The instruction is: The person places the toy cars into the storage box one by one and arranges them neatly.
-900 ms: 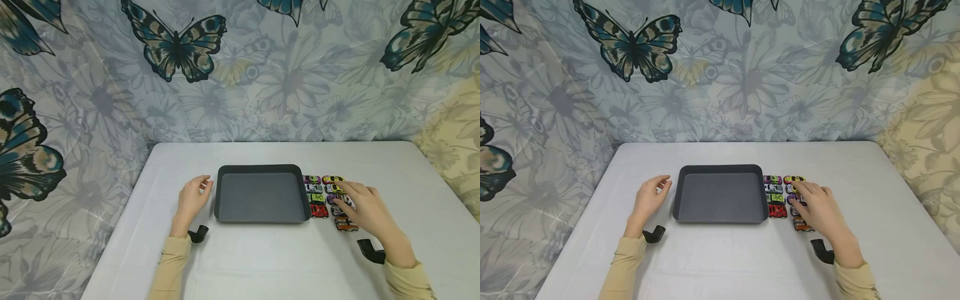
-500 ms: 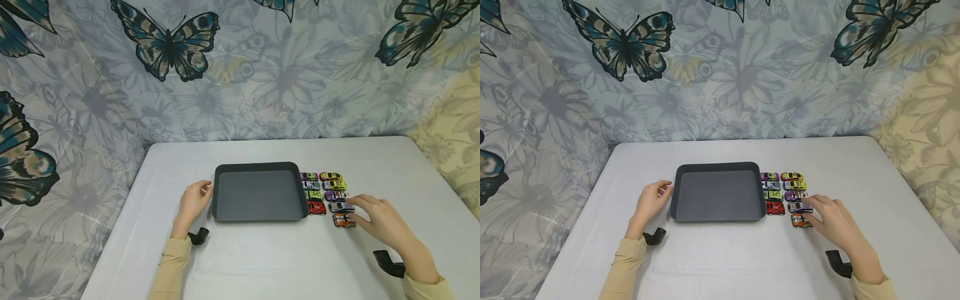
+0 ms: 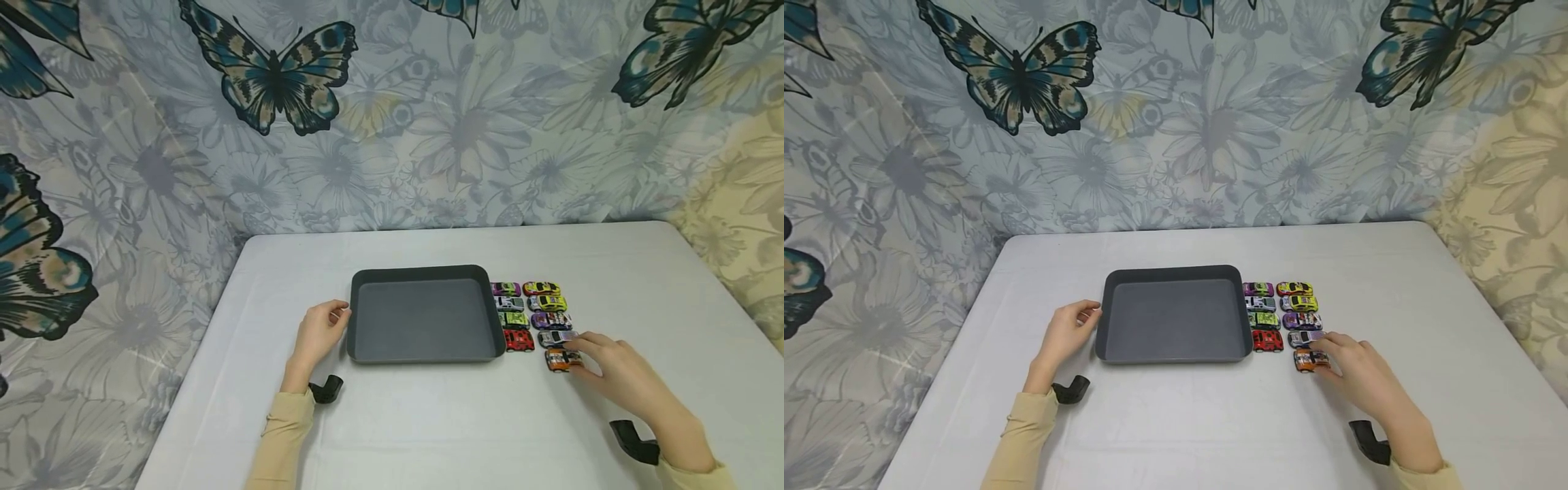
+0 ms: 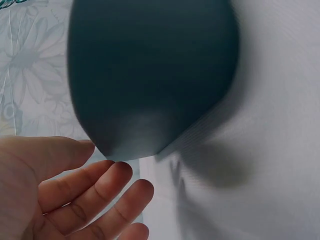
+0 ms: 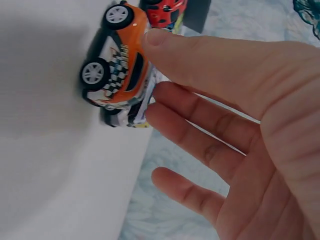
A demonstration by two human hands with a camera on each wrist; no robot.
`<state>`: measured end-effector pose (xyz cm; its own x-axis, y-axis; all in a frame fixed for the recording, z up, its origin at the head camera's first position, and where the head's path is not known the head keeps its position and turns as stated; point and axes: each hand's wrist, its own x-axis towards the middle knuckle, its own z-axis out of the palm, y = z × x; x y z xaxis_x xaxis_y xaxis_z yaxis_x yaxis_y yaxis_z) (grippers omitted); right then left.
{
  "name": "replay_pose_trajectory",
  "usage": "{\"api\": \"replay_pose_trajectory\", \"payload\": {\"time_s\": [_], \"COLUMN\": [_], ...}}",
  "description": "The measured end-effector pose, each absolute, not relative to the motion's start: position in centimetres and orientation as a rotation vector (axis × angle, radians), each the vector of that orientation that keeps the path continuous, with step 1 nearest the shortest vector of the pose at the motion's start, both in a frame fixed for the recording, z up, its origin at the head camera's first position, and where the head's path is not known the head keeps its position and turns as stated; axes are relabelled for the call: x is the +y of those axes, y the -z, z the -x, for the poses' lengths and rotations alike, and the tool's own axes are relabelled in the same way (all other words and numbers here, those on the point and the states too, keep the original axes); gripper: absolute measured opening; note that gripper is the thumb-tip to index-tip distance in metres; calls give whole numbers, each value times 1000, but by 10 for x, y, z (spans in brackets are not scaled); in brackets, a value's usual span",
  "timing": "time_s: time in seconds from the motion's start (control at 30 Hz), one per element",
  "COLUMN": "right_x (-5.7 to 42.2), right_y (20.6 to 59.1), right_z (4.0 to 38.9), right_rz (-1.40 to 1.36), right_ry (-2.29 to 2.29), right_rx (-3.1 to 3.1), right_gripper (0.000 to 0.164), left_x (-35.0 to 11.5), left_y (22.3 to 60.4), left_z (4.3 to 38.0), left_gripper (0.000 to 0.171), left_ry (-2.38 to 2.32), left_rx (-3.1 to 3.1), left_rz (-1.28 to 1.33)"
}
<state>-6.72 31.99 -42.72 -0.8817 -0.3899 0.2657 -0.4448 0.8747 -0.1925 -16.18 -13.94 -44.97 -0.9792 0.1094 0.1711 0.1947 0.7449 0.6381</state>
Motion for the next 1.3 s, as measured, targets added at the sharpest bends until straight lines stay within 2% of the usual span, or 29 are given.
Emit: {"api": "replay_pose_trajectory", "payload": {"time_s": [0.7, 1.3], "right_x": [318, 319], "right_y": [439, 447], "right_z": [69, 70], "right_rz": [-650, -684], "right_ry": [-207, -280], "right_rx": [-2813, -2716], "right_gripper": [38, 37], "left_x": [-140, -140], "left_y": [458, 458], "left_z": [162, 162], "left_gripper": [21, 20], "left_ry": [1139, 1214], "left_rx": [-2811, -2792], "left_rz": [280, 244]}}
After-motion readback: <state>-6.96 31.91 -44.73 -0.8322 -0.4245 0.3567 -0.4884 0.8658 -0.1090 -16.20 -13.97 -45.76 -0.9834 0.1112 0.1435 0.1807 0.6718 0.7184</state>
